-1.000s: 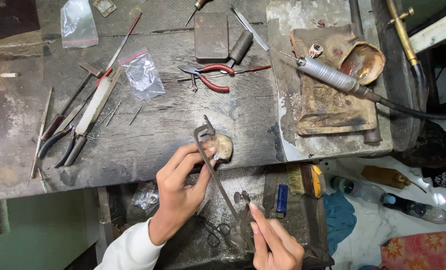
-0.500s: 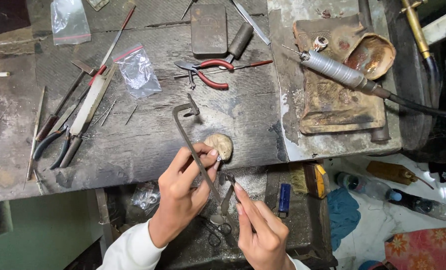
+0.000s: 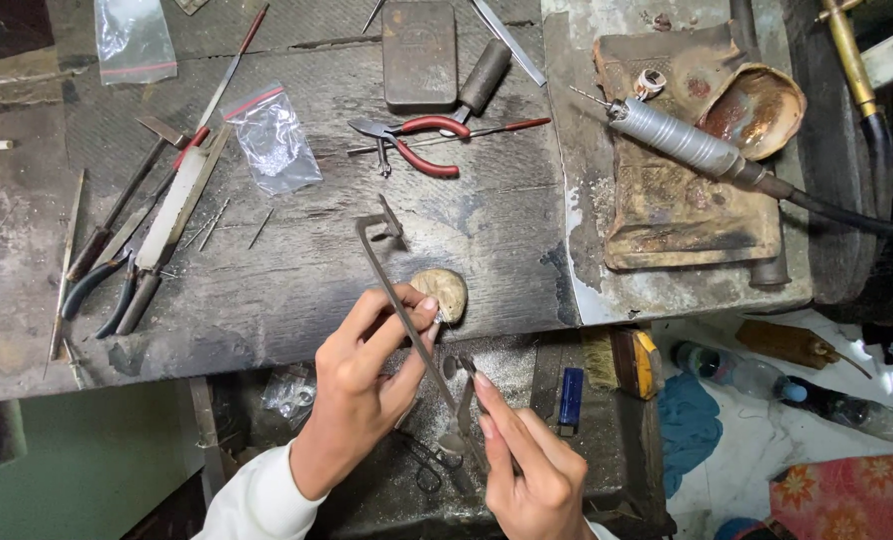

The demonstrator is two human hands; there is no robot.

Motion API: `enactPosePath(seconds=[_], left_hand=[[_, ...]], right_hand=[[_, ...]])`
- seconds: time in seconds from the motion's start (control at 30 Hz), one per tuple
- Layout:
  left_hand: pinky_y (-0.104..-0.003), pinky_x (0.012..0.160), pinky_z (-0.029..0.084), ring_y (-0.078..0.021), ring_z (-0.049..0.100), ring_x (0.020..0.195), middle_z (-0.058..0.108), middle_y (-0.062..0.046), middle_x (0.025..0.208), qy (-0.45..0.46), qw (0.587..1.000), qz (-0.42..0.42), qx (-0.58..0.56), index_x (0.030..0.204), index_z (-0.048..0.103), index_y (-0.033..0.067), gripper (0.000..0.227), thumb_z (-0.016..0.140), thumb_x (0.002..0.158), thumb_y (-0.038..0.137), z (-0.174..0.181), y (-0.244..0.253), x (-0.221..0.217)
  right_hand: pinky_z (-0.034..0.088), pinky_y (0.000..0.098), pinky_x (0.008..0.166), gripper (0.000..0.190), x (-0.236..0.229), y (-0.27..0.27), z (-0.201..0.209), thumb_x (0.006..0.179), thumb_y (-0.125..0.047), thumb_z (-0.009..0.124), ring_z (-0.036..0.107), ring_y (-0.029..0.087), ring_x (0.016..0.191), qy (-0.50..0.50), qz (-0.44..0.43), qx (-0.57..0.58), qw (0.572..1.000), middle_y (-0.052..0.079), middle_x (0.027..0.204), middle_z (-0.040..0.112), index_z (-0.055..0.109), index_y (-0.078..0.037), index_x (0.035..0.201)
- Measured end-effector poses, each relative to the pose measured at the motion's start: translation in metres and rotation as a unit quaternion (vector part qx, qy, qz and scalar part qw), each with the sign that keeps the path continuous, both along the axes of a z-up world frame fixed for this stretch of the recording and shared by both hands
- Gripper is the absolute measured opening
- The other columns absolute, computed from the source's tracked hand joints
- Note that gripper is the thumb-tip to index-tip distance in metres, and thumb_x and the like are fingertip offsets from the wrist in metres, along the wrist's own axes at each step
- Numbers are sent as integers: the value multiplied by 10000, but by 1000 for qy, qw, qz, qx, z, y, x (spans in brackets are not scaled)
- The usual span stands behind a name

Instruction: Filing and shaping a small metal jewelry component on a workbench

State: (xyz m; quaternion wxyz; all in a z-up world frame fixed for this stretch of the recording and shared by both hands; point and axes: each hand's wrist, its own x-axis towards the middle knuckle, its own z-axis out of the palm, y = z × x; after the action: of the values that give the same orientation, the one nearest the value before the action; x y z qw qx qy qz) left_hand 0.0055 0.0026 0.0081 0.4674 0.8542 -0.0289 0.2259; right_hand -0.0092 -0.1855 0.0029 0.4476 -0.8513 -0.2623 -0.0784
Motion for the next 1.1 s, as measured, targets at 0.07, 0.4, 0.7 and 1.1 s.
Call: enactPosePath(seconds=[0.07, 0.4, 0.7, 1.1], left_hand=[[-334, 885, 575, -293, 713, 955, 619, -189, 1090, 1, 1000, -1, 1, 1146, 644, -38, 187, 679, 963, -27, -1, 1, -1], [-329, 898, 572, -288, 715, 960, 629, -191, 1116, -3, 1000, 7, 8, 1135, 657, -25, 174, 683, 963, -31, -2, -1, -1], [-316, 868, 543, -257, 706, 981, 675, -155, 1110, 23, 1000, 16, -6, 1065, 673, -24, 109, 645, 961, -5, 3, 2, -3], [-346, 1054, 534, -259, 720, 1176, 727, -137, 1246, 77, 985, -54, -146, 1240, 698, 40, 258, 562, 1022, 62, 24, 16, -30]], right_hand=[[564, 224, 619, 276, -7, -7, 3, 989, -58, 578, 661, 91, 637, 8, -5, -16, 1000, 84, 1083, 779, 686, 28, 1228], [381, 240, 461, 326, -22, -10, 16, 955, -61, 639, 379, 72, 473, 66, -58, -56, 995, -30, 690, 629, 704, -85, 1273], [523, 151, 357, 453, -35, -43, -35, 1056, -156, 644, 571, 44, 517, -66, -10, -32, 997, 81, 1355, 709, 478, -258, 1465], [571, 290, 792, 271, -3, -65, -1, 942, -136, 713, 751, 197, 843, -93, -171, -59, 979, 163, 1085, 765, 745, 65, 1121]])
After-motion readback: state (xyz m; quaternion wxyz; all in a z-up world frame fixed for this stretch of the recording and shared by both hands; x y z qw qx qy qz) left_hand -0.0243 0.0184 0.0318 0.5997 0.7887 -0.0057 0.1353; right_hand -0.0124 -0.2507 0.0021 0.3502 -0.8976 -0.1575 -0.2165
